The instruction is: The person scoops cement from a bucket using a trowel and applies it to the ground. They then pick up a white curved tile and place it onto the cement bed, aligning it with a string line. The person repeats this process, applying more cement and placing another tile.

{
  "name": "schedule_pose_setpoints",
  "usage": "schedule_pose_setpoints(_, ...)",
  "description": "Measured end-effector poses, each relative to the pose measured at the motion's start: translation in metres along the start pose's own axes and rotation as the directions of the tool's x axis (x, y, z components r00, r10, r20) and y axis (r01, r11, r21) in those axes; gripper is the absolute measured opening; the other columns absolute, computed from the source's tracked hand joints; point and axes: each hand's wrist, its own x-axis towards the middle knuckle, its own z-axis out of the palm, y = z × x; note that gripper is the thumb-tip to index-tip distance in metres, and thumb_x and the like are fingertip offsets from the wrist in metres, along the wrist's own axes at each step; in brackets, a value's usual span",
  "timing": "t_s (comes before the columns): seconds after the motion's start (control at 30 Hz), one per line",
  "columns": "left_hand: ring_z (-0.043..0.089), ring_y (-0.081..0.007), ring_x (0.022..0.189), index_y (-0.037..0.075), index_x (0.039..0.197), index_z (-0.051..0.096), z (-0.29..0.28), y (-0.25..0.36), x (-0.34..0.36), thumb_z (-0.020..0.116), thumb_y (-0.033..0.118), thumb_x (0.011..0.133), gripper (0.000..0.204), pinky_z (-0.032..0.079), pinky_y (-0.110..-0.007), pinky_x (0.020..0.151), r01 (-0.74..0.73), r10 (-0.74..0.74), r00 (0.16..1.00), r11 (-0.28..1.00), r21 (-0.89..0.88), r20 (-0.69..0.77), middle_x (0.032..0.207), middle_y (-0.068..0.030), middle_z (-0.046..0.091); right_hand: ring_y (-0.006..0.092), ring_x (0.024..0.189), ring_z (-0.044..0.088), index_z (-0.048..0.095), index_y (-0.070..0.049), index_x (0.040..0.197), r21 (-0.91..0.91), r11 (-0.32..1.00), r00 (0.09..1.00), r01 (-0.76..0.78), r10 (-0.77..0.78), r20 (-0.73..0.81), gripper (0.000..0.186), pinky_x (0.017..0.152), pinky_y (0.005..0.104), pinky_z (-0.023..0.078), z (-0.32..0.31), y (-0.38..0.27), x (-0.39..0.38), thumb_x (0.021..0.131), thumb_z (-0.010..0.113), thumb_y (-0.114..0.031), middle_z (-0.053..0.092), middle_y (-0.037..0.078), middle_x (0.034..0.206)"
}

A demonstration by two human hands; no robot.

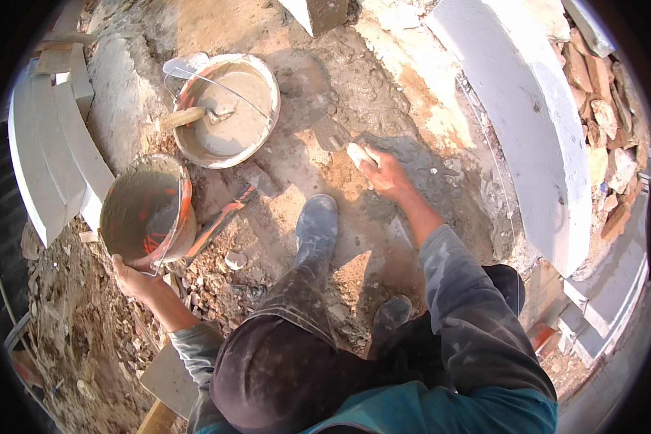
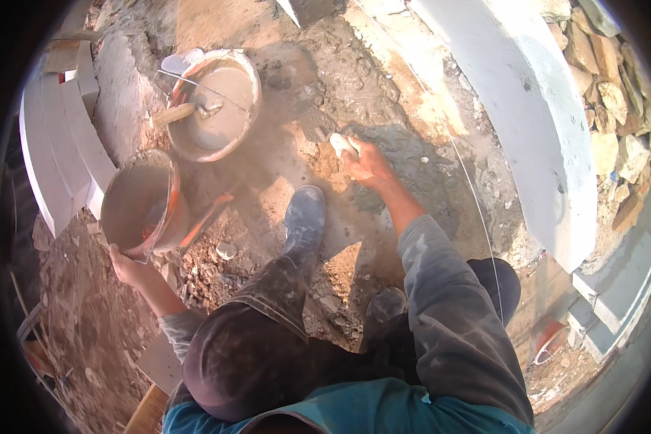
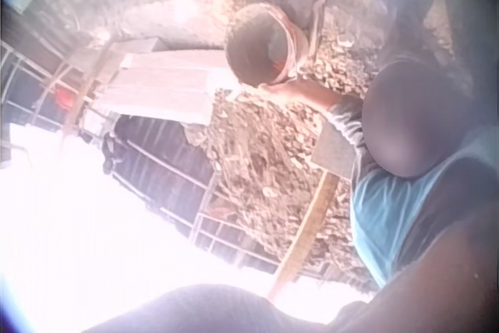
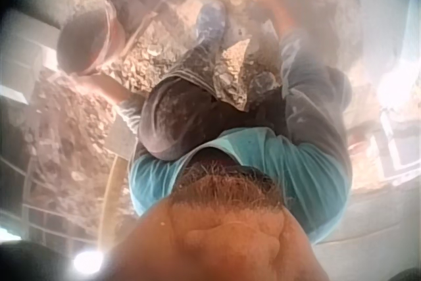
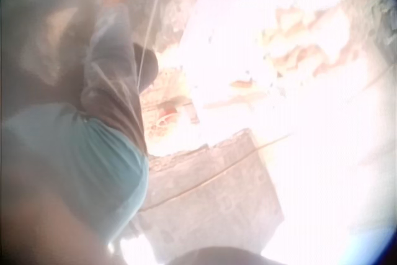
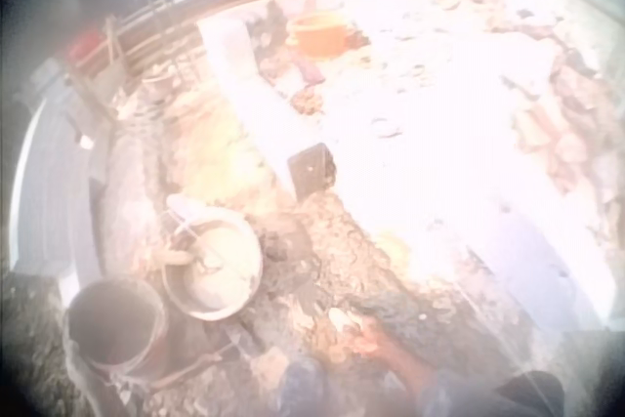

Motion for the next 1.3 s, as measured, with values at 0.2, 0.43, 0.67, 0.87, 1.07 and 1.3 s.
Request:
schedule_pose_setpoints(0.2, 0.061, -0.0210, 0.080, -0.009, 0.100, 0.063, 0.003, 0.005, -0.003, 0.069, 0.014, 0.089, 0.026, 0.050, -0.033, 0.070, 0.086, -0.096, 0.993, 0.987, -0.135, -0.067, 0.097, -0.0133, 0.064, 0.0161, 0.068, 0.062, 0.049, 0.003, 0.142, 0.245, 0.969, 0.981, -0.020, 0.065, -0.181, 0.054, 0.061, 0.0321, 0.052, -0.010, -0.019, 0.016, 0.097, 0.061, -0.025, 0.070, 0.013, 0.092)
schedule_pose_setpoints(0.43, 0.050, -0.0116, 0.063, 0.000, 0.078, 0.062, -0.006, -0.008, 0.011, 0.068, 0.025, 0.089, 0.028, 0.041, -0.033, 0.061, 0.055, -0.061, 0.997, 0.993, -0.106, -0.052, 0.064, -0.0019, 0.056, 0.0152, 0.057, 0.062, 0.047, 0.000, 0.145, 0.505, 0.846, 0.978, -0.172, 0.210, -0.019, 0.056, 0.052, 0.0302, 0.050, 0.000, -0.019, -0.035, 0.096, 0.061, -0.024, 0.067, 0.012, 0.084)
schedule_pose_setpoints(0.67, 0.053, -0.0148, 0.054, -0.004, 0.087, 0.062, 0.004, -0.003, 0.003, 0.066, 0.016, 0.090, 0.021, 0.041, -0.028, 0.051, 0.087, -0.086, 0.996, 0.986, -0.144, 0.013, 0.073, -0.0091, 0.062, 0.0135, 0.055, 0.060, 0.046, -0.004, 0.147, 0.341, 0.913, 0.957, -0.225, 0.273, -0.100, 0.056, 0.050, 0.0296, 0.049, -0.019, 0.013, -0.049, 0.098, 0.060, -0.027, 0.066, 0.009, 0.078)
schedule_pose_setpoints(0.87, 0.040, -0.0099, 0.045, 0.002, 0.077, 0.056, 0.018, 0.029, -0.033, 0.065, 0.019, 0.090, 0.023, 0.028, -0.027, 0.042, 0.069, -0.071, 0.997, 0.993, -0.091, -0.020, 0.058, -0.0051, 0.054, 0.0117, 0.056, 0.058, 0.048, -0.005, 0.146, 0.493, 0.835, 0.929, -0.246, 0.348, -0.127, 0.056, 0.049, 0.0277, 0.047, -0.032, 0.013, -0.094, 0.097, 0.062, -0.028, 0.066, 0.008, 0.083)
schedule_pose_setpoints(1.07, 0.049, -0.0176, 0.045, -0.002, 0.074, 0.056, 0.019, 0.015, -0.022, 0.067, 0.014, 0.085, 0.023, 0.033, -0.030, 0.041, 0.001, -0.003, 1.000, 0.998, -0.069, -0.024, 0.059, -0.0126, 0.058, 0.0091, 0.057, 0.055, 0.054, -0.006, 0.141, 0.029, 0.977, 0.967, -0.213, 0.206, 0.152, 0.059, 0.052, 0.0293, 0.048, -0.020, 0.037, -0.143, 0.093, 0.069, -0.036, 0.064, 0.004, 0.078)
schedule_pose_setpoints(1.3, 0.063, -0.0283, 0.089, -0.012, 0.100, 0.060, 0.013, 0.010, -0.013, 0.068, 0.025, 0.085, 0.042, 0.049, -0.043, 0.074, 0.098, -0.098, 0.995, 0.995, 0.022, 0.019, 0.103, -0.0193, 0.063, 0.0122, 0.058, 0.059, 0.052, -0.004, 0.142, 0.284, 0.923, 0.958, -0.260, 0.284, -0.045, 0.058, 0.053, 0.0278, 0.049, -0.052, 0.040, -0.122, 0.095, 0.065, -0.036, 0.066, 0.008, 0.086)
